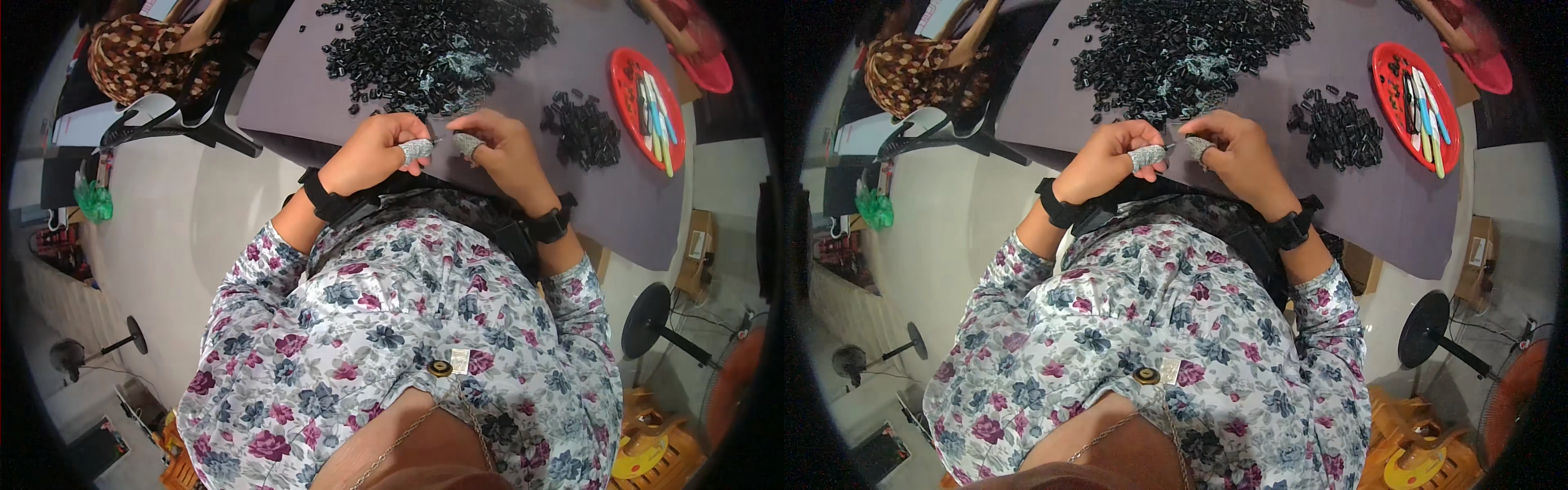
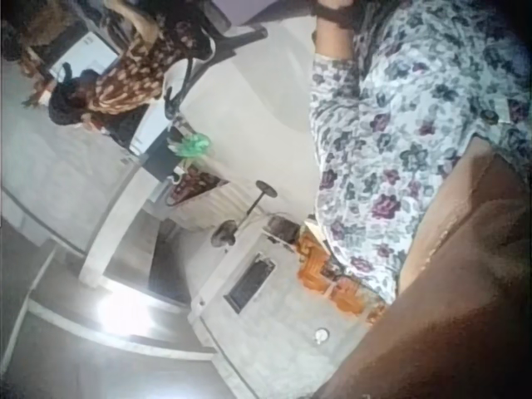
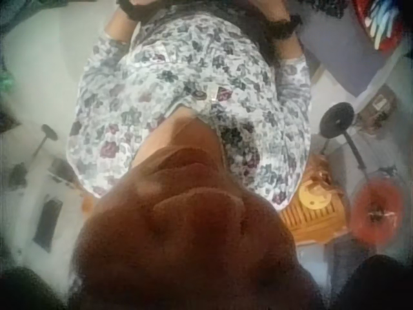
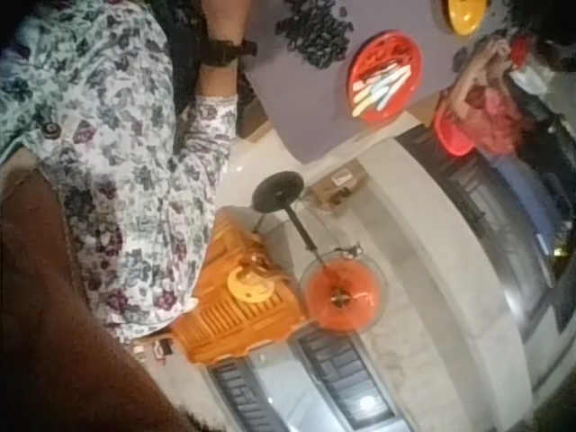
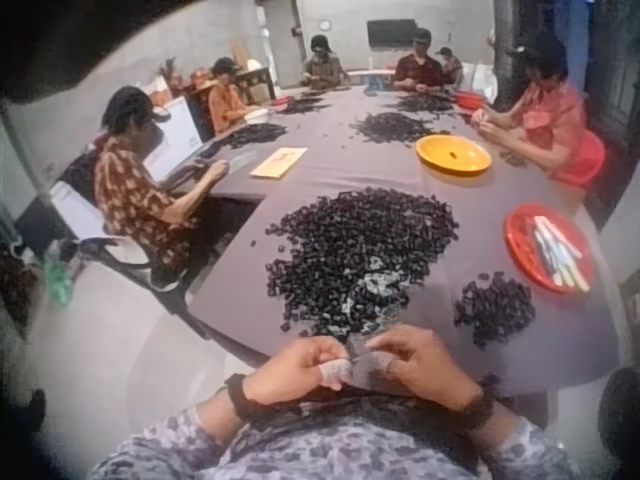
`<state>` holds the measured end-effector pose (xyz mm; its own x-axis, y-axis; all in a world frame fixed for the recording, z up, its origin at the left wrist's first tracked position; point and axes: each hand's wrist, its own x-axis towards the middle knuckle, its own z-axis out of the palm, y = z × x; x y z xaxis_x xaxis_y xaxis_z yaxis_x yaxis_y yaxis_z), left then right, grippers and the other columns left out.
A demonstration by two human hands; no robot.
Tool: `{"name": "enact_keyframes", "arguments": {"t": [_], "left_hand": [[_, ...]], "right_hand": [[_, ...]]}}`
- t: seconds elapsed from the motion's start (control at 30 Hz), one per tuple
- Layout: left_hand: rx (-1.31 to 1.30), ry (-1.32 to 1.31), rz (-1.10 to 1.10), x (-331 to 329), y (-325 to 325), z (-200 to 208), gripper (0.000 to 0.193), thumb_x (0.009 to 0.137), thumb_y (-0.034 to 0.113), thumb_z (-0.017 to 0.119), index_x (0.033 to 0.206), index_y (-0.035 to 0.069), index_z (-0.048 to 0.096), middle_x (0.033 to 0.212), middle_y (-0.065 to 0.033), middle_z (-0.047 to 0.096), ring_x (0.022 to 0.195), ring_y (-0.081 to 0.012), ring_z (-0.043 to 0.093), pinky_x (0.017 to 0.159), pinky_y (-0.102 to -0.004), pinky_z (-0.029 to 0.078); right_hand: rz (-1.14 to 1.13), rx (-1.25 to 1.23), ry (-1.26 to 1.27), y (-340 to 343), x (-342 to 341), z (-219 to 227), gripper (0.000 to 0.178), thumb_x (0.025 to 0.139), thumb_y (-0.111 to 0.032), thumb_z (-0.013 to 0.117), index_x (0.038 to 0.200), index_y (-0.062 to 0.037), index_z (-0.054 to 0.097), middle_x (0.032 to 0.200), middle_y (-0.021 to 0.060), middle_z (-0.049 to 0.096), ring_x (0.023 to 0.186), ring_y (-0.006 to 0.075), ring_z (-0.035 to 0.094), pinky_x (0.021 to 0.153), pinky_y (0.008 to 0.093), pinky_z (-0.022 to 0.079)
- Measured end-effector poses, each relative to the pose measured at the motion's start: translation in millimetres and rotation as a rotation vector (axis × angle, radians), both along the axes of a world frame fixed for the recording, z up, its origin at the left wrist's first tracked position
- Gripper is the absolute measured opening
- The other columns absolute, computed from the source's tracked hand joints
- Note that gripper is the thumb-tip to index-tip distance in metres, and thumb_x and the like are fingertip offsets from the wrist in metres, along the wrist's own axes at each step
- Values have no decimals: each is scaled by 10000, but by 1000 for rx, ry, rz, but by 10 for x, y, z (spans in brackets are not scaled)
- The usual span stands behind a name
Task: Manually sorting and inspecting small black plastic rings at a workstation.
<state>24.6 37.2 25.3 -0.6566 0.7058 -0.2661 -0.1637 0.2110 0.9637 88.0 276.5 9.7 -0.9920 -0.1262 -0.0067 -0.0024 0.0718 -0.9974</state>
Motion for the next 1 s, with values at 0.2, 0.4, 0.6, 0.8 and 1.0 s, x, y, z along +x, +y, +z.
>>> {"name": "enact_keyframes", "arguments": {"t": [0.2, 0.4, 0.6, 0.8, 1.0], "left_hand": [[-45, 82, -66, 2, 74, 73, 380, 847, -187, 387, 1099, -35, 627, 972, -84, 722, 870, -130, 695, 794, -264, 574], [-68, 123, -88, 10, 92, 88, 379, 832, -210, 387, 1078, -50, 628, 953, -78, 710, 854, -123, 674, 769, -266, 564], [-143, 171, -143, -10, 95, 115, 352, 833, -211, 409, 1061, -59, 629, 948, -80, 704, 856, -127, 669, 764, -267, 565], [-141, 191, -181, -8, 105, 99, 403, 792, -218, 378, 1066, -63, 630, 949, -84, 706, 853, -131, 670, 772, -271, 569], [-103, 141, -131, -21, 115, 95, 398, 801, -211, 390, 1070, -56, 637, 951, -80, 710, 850, -126, 672, 782, -262, 566]], "right_hand": [[31, -7, 88, -8, 30, -142, 327, 826, 59, 618, 1127, -3, 728, 913, 12, 707, 778, 75, 626, 689, 249, 515], [71, 41, 100, 35, 25, -168, 277, 825, 57, 630, 1076, 4, 734, 885, 15, 707, 753, 67, 613, 679, 244, 508], [58, 36, 58, 28, 32, -146, 259, 834, 49, 654, 1073, 4, 744, 871, 16, 717, 746, 62, 619, 673, 237, 501], [64, 33, 73, 55, 26, -124, 269, 835, 54, 645, 1075, -4, 750, 873, 6, 712, 746, 59, 604, 673, 234, 492], [61, 28, 98, 90, 12, -166, 299, 822, 64, 634, 1086, -7, 754, 872, -4, 704, 742, 61, 587, 663, 240, 482]]}}
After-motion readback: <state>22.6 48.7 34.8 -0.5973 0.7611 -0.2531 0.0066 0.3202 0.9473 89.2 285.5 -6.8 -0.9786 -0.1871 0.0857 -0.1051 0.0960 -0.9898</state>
